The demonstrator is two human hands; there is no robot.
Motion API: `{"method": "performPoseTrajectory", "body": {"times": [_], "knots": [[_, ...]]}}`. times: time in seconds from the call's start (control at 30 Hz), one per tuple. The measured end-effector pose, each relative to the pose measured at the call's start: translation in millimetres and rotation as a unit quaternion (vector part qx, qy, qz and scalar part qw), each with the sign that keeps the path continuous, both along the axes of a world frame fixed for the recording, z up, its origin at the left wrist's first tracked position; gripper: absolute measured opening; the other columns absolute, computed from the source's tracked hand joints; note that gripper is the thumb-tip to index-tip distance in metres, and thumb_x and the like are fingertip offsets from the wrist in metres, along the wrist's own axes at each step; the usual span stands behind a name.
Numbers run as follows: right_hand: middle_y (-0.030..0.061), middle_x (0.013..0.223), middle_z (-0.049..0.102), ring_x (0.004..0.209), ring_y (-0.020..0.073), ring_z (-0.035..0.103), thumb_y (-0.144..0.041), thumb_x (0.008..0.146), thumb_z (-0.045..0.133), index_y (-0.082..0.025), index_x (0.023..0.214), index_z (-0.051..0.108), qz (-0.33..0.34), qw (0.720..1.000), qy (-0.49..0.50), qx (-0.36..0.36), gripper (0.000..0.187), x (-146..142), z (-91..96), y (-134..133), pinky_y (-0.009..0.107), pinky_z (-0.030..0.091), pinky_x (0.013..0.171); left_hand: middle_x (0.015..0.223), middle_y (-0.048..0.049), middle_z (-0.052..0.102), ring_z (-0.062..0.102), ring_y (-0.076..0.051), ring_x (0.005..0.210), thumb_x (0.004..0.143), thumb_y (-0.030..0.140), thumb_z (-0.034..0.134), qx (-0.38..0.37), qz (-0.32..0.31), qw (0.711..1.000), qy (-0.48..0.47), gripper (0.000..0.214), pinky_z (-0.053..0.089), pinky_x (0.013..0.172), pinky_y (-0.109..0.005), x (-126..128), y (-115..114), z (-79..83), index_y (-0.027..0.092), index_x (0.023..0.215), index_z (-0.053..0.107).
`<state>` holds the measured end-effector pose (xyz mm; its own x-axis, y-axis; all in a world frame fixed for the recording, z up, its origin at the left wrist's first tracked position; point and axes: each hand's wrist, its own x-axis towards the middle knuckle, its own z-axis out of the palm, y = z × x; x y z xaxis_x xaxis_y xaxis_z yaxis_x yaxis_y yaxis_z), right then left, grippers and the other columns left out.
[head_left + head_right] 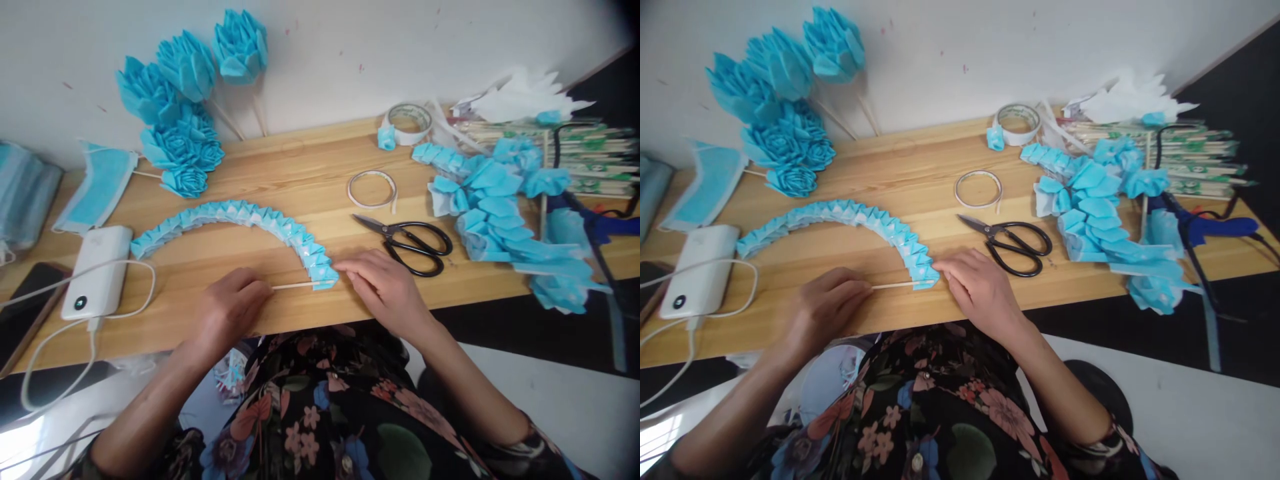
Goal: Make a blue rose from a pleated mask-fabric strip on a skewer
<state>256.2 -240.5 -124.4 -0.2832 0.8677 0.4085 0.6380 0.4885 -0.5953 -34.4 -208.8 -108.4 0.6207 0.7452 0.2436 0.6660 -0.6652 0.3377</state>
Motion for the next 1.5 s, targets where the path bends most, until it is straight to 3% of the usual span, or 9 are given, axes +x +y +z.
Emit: {"method": "performPoseTrajectory", "body": {"times": [0.4,0.83,1.07,1.5], "knots": [[0.0042,0.089,0.072,0.082,0.0185,0.061,-0.014,0.088,0.064,-0.020,0.100,0.071,-0.013,0.998,-0.050,0.022,0.015,-8.3,2.1,-26.9,0.036,0.045,0.075,0.084,-0.0050,0.066,0.063,-0.015,0.076,0.099,0.024,0.050,-0.009,0.012,1.000,-0.023,0.022,0.051,0.069,-0.026,3.3,-2.5,-0.3,0.017,0.084,0.065],[0.0020,0.083,0.071,0.075,0.0154,0.055,-0.018,0.094,0.059,-0.027,0.109,0.072,-0.029,0.993,-0.102,0.050,0.022,-14.2,2.5,-22.5,0.033,0.037,0.070,0.084,-0.0053,0.066,0.061,-0.015,0.076,0.099,0.023,0.051,-0.011,0.006,1.000,-0.018,0.019,0.049,0.068,-0.027,2.0,-7.4,-1.4,0.017,0.086,0.063],[0.0024,0.080,0.070,0.073,0.0161,0.055,-0.019,0.094,0.059,-0.023,0.105,0.072,-0.037,0.992,-0.104,0.056,0.018,-16.5,4.5,-20.2,0.033,0.038,0.068,0.086,-0.0061,0.066,0.061,-0.015,0.077,0.097,0.021,0.054,-0.014,0.003,1.000,-0.023,0.014,0.050,0.069,-0.027,1.2,-9.4,-3.5,0.017,0.088,0.064],[0.0040,0.080,0.069,0.074,0.0169,0.056,-0.017,0.095,0.057,-0.019,0.104,0.071,-0.003,0.992,-0.113,0.058,0.017,-20.2,5.4,-16.9,0.034,0.039,0.069,0.086,-0.0059,0.067,0.061,-0.017,0.078,0.094,0.018,0.057,0.004,0.029,0.999,-0.031,0.008,0.050,0.070,-0.029,-1.0,-32.7,-2.4,0.017,0.090,0.064]]}}
